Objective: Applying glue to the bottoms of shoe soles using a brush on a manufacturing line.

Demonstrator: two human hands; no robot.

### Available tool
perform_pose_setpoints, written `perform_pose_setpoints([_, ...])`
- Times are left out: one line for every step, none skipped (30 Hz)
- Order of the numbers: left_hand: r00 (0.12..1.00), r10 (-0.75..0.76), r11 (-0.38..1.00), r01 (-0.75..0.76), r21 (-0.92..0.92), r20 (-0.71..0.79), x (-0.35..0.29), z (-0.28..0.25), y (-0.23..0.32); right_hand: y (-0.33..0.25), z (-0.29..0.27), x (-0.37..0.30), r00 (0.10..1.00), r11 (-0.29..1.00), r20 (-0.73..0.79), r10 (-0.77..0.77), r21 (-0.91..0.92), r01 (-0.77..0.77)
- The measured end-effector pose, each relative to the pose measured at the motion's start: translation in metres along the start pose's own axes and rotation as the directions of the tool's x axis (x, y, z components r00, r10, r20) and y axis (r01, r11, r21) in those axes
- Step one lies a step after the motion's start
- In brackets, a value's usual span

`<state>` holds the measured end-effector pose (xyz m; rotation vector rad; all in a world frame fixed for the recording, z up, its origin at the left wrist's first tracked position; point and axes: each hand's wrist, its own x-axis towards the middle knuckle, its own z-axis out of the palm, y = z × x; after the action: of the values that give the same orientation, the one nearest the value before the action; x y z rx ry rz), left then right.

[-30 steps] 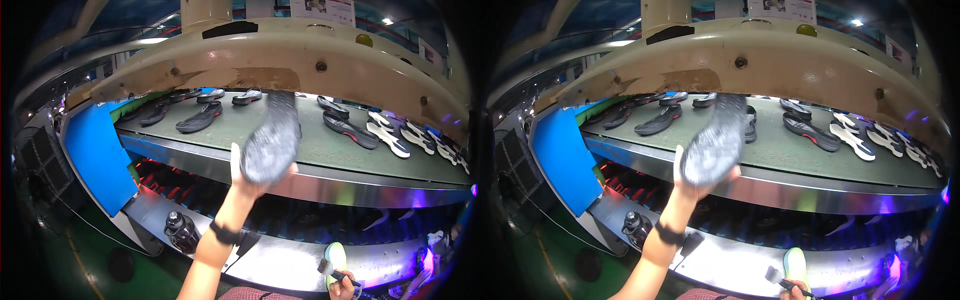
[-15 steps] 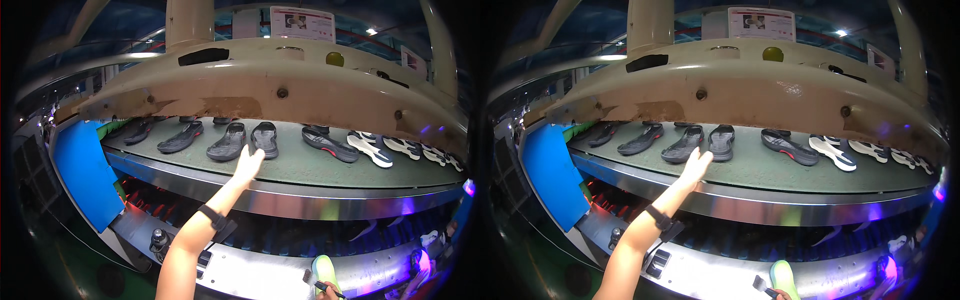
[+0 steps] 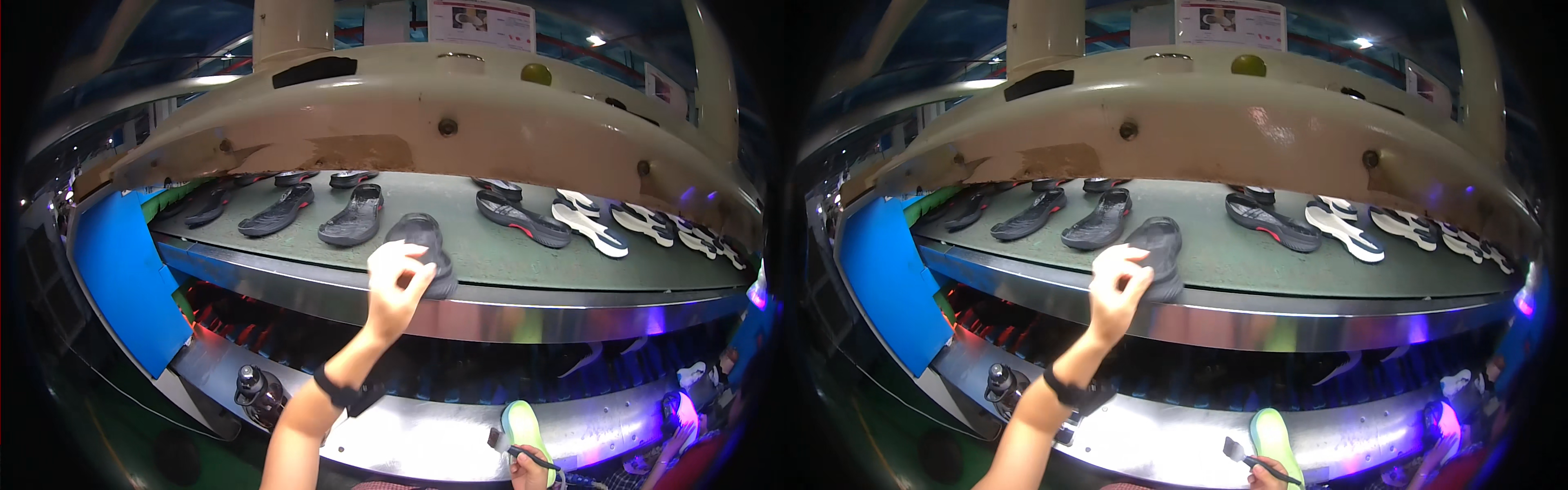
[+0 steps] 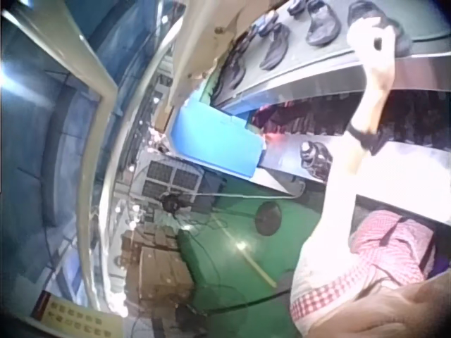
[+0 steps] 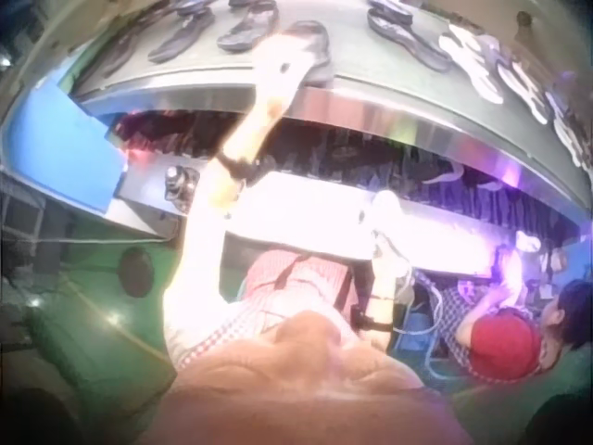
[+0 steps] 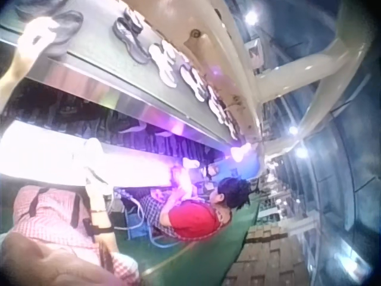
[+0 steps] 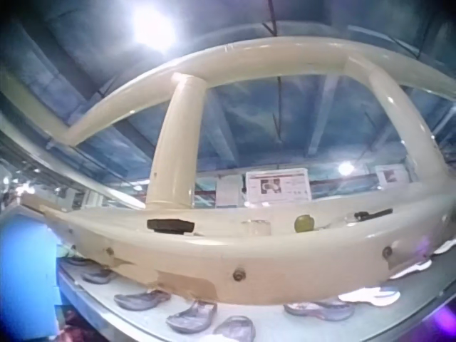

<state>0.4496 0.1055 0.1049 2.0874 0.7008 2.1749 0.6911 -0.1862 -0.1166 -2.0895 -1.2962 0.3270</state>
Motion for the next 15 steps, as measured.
perform_pose_setpoints([0.99, -0.061, 0.991, 0.045, -0.126, -0.125, -0.016, -0.006, 0.017, -0.003, 0.0, 0.003, 0.996, 0.885, -0.037, -0.082, 0.457, 0.089])
perform_pose_setpoints([0.952, -0.213, 0.934, 0.131, -0.333, -0.221, -0.031, -0.011, 0.032, -0.007, 0.002, 0.007, 0.984, 0.567, -0.115, -0.134, 0.806, 0.171])
perform_pose_setpoints([0.846, -0.496, 0.793, 0.349, -0.5, -0.196, -0.041, -0.014, 0.038, -0.009, 0.003, 0.01, 0.932, 0.609, -0.273, -0.239, 0.705, 0.363])
perform_pose_setpoints([0.645, -0.759, 0.543, 0.545, -0.639, -0.095, -0.05, -0.014, 0.042, -0.013, 0.008, 0.019, 0.974, -0.023, 0.171, 0.15, 0.985, -0.17])
perform_pose_setpoints([0.585, -0.759, 0.222, 0.645, -0.731, 0.285, -0.054, -0.024, 0.038, -0.013, 0.007, 0.019, 0.981, -0.02, 0.157, 0.115, 0.988, -0.156])
perform_pose_setpoints([0.409, -0.672, -0.133, 0.754, -0.644, 0.618, -0.057, -0.036, 0.033, -0.013, 0.007, 0.024, 0.986, -0.014, 0.145, 0.082, 0.989, -0.144])
perform_pose_setpoints([0.411, -0.562, -0.249, 0.744, -0.62, 0.718, -0.063, -0.041, 0.029, -0.013, 0.006, 0.026, 0.99, -0.006, 0.135, 0.048, 0.991, -0.135])
perform_pose_setpoints([0.448, -0.56, -0.132, 0.782, -0.609, 0.697, -0.072, -0.046, 0.027, -0.013, 0.004, 0.028, 0.988, -0.022, 0.134, 0.074, 0.991, -0.133])
perform_pose_setpoints([0.477, -0.521, -0.126, 0.777, -0.617, 0.708, -0.081, -0.052, 0.027, -0.012, 0.0, 0.028, 0.992, -0.022, 0.115, 0.043, 0.993, -0.114])
perform_pose_setpoints([0.482, -0.504, -0.103, 0.791, -0.603, 0.717, -0.091, -0.059, 0.027, -0.012, -0.004, 0.03, 0.996, -0.03, 0.088, 0.007, 0.996, -0.088])
perform_pose_setpoints([0.509, -0.446, -0.078, 0.797, -0.599, 0.736, -0.102, -0.066, 0.029, -0.014, -0.008, 0.03, 0.997, -0.043, 0.08, -0.004, 0.996, -0.08])
perform_pose_setpoints([0.567, -0.402, -0.078, 0.761, -0.644, 0.719, -0.118, -0.071, 0.035, -0.015, -0.014, 0.029, 0.997, -0.059, 0.073, -0.013, 0.996, -0.074])
perform_pose_setpoints([0.547, -0.227, -0.246, 0.768, -0.591, 0.806, -0.13, -0.074, 0.034, -0.018, -0.018, 0.029, 0.998, -0.079, 0.064, -0.02, 0.995, -0.065])
perform_pose_setpoints([0.492, -0.275, -0.492, 0.666, -0.561, 0.826, -0.153, -0.073, 0.047, -0.022, -0.02, 0.028, 0.998, -0.105, 0.054, -0.033, 0.993, -0.058])
perform_pose_setpoints([0.44, -0.253, -0.579, 0.645, -0.499, 0.862, -0.17, -0.076, 0.051, -0.026, -0.023, 0.027, 0.998, -0.127, 0.048, -0.043, 0.99, -0.053])
